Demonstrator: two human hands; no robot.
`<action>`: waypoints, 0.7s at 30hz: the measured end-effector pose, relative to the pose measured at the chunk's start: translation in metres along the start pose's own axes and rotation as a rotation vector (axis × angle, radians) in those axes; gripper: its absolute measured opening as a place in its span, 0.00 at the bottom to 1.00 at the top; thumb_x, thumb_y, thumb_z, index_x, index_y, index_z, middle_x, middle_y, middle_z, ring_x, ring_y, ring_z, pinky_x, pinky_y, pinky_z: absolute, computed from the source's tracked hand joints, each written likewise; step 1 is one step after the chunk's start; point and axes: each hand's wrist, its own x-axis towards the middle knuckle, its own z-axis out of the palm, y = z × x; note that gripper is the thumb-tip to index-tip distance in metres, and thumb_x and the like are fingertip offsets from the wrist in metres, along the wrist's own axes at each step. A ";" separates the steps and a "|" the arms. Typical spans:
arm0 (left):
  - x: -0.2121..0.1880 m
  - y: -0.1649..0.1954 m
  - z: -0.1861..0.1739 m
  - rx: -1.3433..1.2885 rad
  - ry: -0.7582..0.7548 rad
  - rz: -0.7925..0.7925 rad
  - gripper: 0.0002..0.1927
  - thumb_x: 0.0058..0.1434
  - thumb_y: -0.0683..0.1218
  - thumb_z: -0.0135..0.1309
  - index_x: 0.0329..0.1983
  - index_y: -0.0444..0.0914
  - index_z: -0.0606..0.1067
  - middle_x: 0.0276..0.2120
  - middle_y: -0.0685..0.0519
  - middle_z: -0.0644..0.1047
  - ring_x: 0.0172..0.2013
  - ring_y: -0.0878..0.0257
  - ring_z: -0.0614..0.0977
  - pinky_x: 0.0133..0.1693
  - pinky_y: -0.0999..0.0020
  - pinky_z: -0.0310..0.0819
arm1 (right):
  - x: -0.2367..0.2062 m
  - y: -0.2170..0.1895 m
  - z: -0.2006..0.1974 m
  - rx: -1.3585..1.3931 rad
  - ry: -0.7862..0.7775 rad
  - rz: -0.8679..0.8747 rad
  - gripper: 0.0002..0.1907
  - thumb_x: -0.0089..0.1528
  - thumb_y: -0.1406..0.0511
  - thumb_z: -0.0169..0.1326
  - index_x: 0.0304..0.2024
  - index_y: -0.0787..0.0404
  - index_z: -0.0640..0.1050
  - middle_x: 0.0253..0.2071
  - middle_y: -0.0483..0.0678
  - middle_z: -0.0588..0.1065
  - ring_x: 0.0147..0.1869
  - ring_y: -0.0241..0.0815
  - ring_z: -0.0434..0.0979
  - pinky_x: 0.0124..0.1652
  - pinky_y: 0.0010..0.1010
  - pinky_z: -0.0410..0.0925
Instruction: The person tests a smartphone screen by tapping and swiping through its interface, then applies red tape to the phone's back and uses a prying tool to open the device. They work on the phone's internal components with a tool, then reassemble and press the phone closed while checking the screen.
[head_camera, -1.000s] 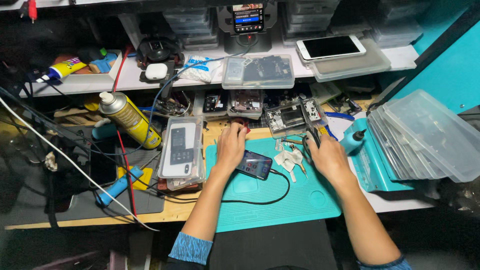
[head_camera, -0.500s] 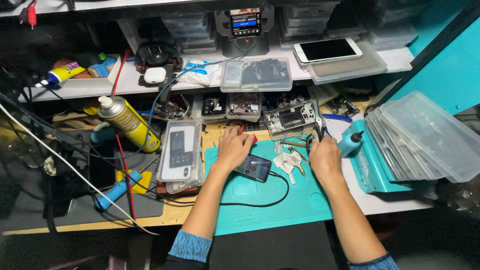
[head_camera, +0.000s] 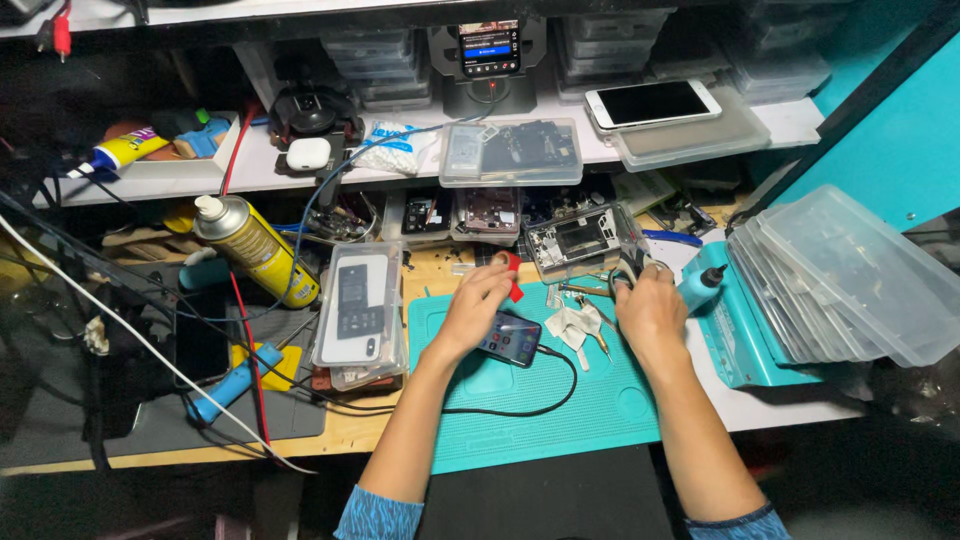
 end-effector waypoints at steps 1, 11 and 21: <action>-0.003 0.001 0.003 -0.110 -0.028 0.031 0.22 0.68 0.51 0.47 0.55 0.33 0.79 0.60 0.46 0.77 0.65 0.51 0.72 0.66 0.61 0.60 | -0.002 -0.003 -0.002 -0.035 -0.004 -0.010 0.27 0.62 0.58 0.59 0.53 0.76 0.74 0.53 0.68 0.73 0.53 0.68 0.76 0.49 0.52 0.70; -0.020 0.011 0.019 -0.463 -0.172 0.113 0.20 0.70 0.46 0.45 0.59 0.34 0.77 0.65 0.44 0.73 0.69 0.52 0.69 0.70 0.60 0.54 | -0.018 -0.044 -0.012 0.976 -0.182 0.054 0.28 0.60 0.61 0.61 0.60 0.66 0.72 0.41 0.47 0.81 0.39 0.37 0.81 0.37 0.27 0.72; -0.026 0.017 0.023 -0.354 -0.147 0.107 0.16 0.67 0.46 0.49 0.52 0.33 0.80 0.59 0.45 0.78 0.65 0.52 0.72 0.67 0.59 0.59 | -0.002 -0.048 0.013 1.286 -0.337 0.174 0.21 0.67 0.61 0.54 0.61 0.63 0.73 0.33 0.48 0.80 0.34 0.39 0.79 0.29 0.27 0.66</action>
